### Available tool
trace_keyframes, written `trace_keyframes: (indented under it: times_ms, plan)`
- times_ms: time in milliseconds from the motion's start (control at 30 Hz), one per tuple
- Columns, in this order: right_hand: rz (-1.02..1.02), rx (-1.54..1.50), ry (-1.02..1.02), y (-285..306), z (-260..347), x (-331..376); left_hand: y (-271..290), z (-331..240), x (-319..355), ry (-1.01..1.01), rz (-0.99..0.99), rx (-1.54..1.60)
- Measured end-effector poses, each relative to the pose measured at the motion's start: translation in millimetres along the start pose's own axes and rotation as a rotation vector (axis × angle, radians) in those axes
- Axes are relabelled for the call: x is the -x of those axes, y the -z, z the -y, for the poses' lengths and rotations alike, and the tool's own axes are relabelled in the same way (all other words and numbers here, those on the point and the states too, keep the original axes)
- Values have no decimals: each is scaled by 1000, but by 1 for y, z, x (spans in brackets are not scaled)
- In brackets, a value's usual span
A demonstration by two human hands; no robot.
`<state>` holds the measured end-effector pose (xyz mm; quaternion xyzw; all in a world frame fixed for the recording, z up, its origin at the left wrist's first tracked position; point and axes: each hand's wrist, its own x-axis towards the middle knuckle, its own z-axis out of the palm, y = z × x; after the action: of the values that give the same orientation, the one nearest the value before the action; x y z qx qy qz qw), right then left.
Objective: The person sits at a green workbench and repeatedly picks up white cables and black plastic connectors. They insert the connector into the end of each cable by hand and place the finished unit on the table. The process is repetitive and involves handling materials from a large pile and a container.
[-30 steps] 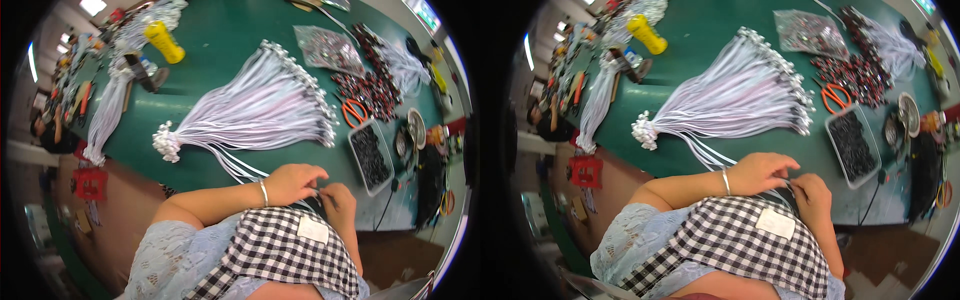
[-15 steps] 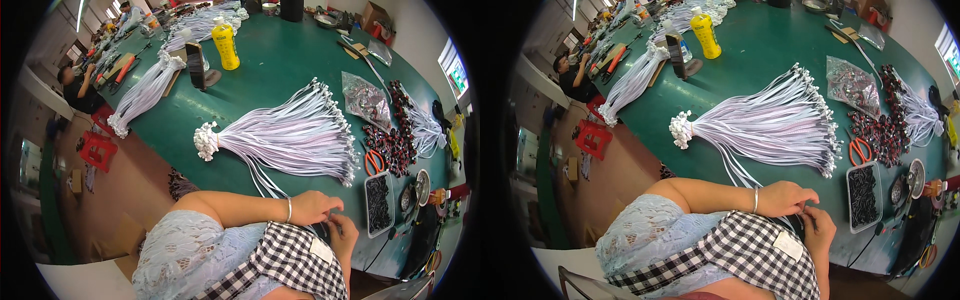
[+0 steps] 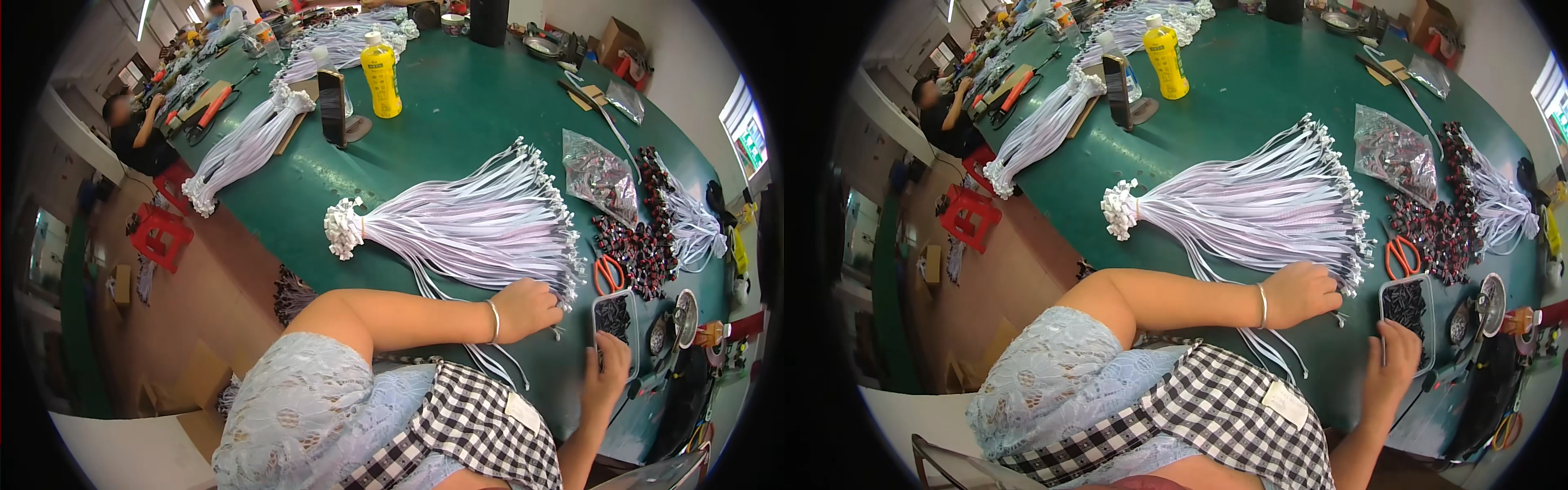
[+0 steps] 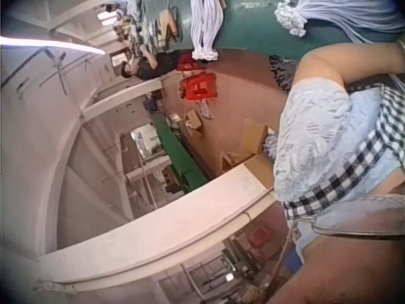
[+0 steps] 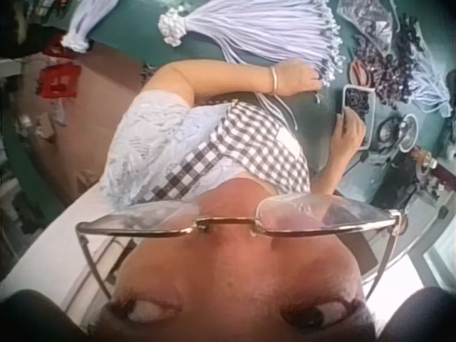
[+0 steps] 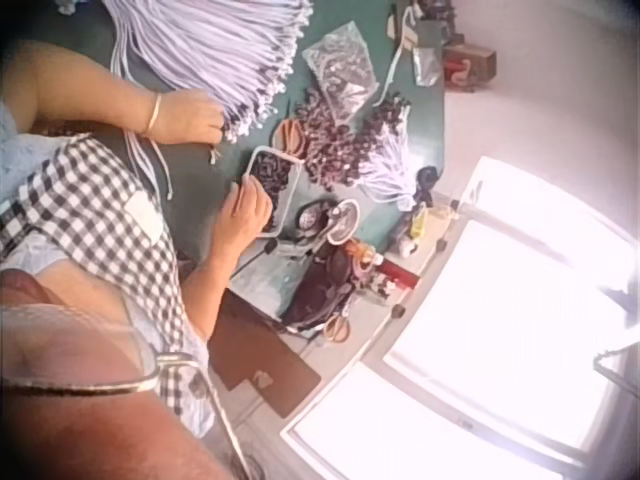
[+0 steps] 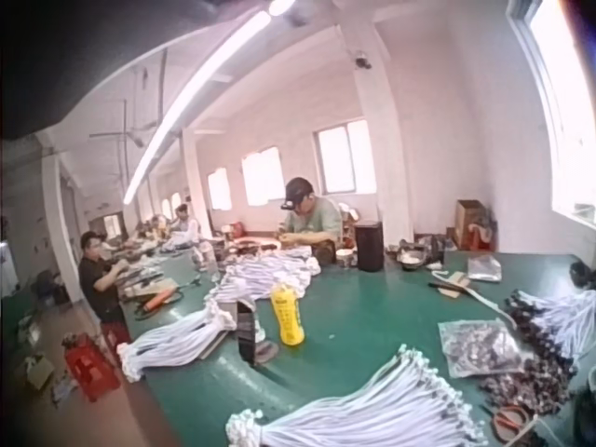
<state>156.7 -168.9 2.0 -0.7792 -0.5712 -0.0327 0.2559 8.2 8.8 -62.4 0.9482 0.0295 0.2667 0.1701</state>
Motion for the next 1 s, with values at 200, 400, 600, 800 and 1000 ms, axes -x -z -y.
trace_keyframes:
  times_ms: [200, 400, 600, 800, 1000]
  plan:
    - [145, 309, -152, 33, -43, 12, 18, -6, 6, -80, 110, 97]
    - [226, 303, -82, 15, -60, -1, 42, -21, 32, -108, 428, 166]
    - [217, 327, -94, 17, -66, -8, 43, -24, 19, 34, 781, 291]
    - [121, 277, -42, 20, -58, -14, 46, -25, 16, 16, 778, 300]
    - [110, 153, -121, 17, -58, -9, 37, -20, 22, 75, 700, 378]
